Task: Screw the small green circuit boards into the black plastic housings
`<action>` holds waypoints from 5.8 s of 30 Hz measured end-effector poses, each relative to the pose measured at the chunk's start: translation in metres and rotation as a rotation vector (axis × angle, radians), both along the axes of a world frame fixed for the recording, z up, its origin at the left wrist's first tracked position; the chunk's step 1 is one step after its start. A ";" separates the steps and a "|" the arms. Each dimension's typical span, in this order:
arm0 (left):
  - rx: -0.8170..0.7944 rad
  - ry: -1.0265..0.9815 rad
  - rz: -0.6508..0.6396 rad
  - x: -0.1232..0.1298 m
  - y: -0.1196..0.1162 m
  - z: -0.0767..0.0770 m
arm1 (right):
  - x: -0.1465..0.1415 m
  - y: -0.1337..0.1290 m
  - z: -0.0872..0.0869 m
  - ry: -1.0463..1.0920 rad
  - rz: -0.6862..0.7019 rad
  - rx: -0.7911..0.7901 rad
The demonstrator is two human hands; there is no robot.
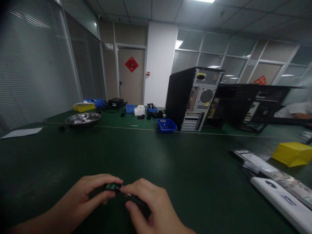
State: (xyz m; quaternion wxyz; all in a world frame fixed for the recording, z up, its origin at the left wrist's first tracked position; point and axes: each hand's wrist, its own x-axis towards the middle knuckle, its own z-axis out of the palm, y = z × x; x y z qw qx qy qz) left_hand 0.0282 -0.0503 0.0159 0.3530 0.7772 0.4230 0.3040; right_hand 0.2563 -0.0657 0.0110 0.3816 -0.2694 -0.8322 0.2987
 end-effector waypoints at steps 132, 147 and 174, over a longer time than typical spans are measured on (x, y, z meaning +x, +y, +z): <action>-0.200 -0.451 0.077 0.002 -0.002 0.004 | -0.002 -0.006 0.003 -0.052 -0.127 -0.033; -0.186 -0.477 -0.005 -0.001 0.007 0.001 | -0.003 0.008 -0.002 0.036 -0.111 0.014; -0.005 0.184 -0.462 -0.001 -0.002 0.022 | 0.001 0.011 0.002 0.098 -0.154 -0.133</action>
